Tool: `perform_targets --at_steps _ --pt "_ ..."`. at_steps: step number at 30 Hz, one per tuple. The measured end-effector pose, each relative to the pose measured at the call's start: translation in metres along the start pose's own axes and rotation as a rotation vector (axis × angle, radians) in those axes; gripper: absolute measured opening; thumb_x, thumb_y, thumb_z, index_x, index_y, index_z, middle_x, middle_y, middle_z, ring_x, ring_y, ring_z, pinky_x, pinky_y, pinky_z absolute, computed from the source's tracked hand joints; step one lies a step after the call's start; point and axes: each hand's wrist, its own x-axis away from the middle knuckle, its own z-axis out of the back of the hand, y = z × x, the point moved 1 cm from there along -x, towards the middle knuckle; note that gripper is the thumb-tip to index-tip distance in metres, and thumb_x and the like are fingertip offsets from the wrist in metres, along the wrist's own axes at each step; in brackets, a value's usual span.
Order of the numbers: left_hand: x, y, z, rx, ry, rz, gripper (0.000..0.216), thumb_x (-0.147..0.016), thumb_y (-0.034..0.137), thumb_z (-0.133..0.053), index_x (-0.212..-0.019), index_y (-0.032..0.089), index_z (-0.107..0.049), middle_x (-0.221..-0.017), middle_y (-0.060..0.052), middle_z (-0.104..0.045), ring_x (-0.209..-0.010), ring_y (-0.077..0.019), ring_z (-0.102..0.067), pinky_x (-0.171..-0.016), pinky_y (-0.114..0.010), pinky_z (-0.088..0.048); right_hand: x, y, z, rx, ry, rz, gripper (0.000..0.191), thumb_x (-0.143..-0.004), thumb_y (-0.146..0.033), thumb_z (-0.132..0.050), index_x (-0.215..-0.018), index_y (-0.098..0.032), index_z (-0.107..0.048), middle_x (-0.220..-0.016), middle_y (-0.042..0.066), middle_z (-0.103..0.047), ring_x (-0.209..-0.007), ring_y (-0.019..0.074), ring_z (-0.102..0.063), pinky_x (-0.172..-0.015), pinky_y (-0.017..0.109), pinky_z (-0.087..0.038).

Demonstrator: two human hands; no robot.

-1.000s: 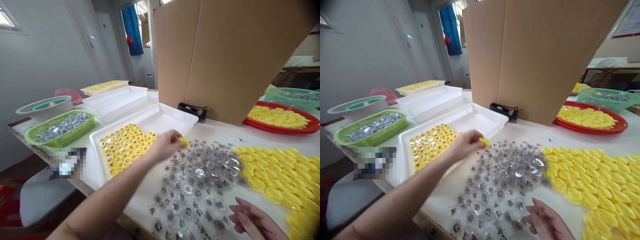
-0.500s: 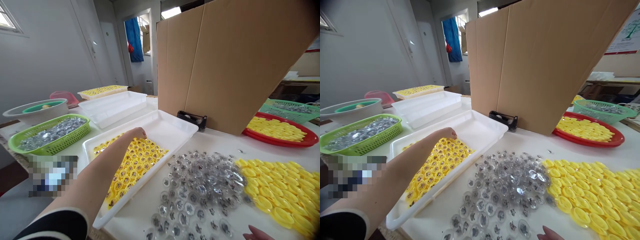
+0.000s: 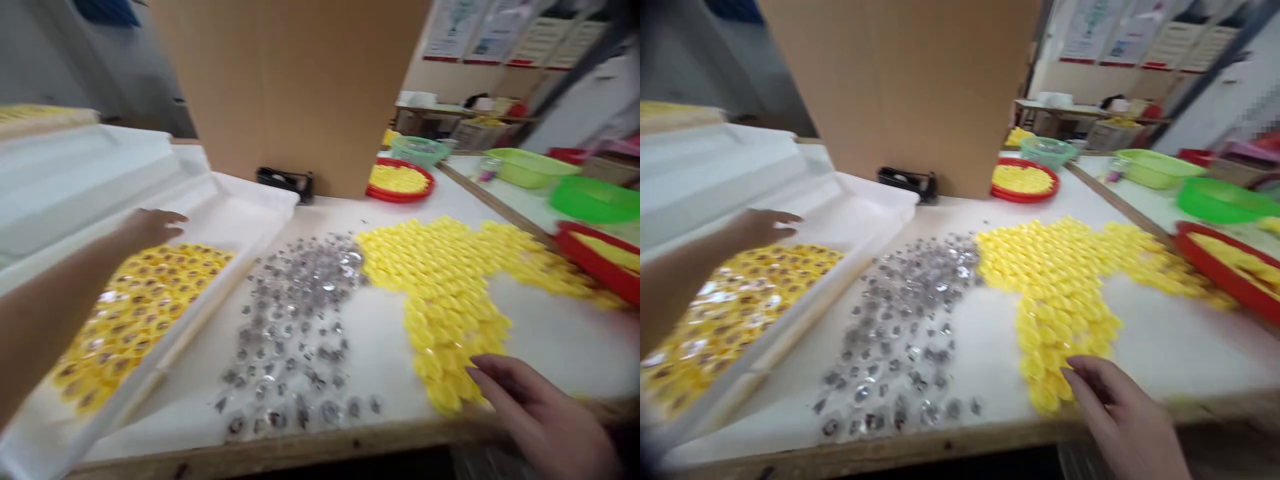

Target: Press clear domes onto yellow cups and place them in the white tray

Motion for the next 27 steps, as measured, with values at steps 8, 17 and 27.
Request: perform_targets --at_steps 8,17,27 --pt "0.087 0.117 0.030 0.222 0.365 -0.340 0.056 -0.077 0.065 -0.034 -0.109 0.029 -0.063 -0.099 -0.001 -0.065 -0.094 -0.0261 -0.061 -0.087 -0.048 -0.050 0.021 -0.013 -0.002 0.199 -0.214 0.030 0.027 -0.077 -0.044 -0.052 -0.091 -0.022 -0.060 -0.088 0.004 -0.064 -0.069 0.0190 -0.059 -0.067 0.035 -0.048" --pt "0.162 0.197 -0.026 0.598 0.063 -0.617 0.028 -0.087 0.038 -0.051 -0.108 0.026 -0.065 -0.110 -0.003 -0.067 -0.104 -0.0207 -0.059 -0.091 -0.038 -0.049 0.023 -0.011 -0.005 0.340 -0.302 0.028 0.032 -0.079 -0.041 -0.052 -0.104 -0.023 -0.059 -0.085 0.003 -0.063 -0.076 0.0222 -0.061 -0.071 0.038 -0.046" --pt "0.165 0.220 -0.055 0.674 -0.161 -0.563 0.025 -0.086 0.027 -0.052 -0.107 0.023 -0.065 -0.107 -0.003 -0.068 -0.103 -0.0200 -0.059 -0.091 -0.038 -0.048 -0.011 -0.048 -0.050 0.256 -0.174 0.225 0.020 -0.080 -0.033 -0.055 -0.094 -0.021 -0.063 -0.080 0.003 -0.062 -0.069 0.0195 -0.060 -0.067 0.033 -0.045"
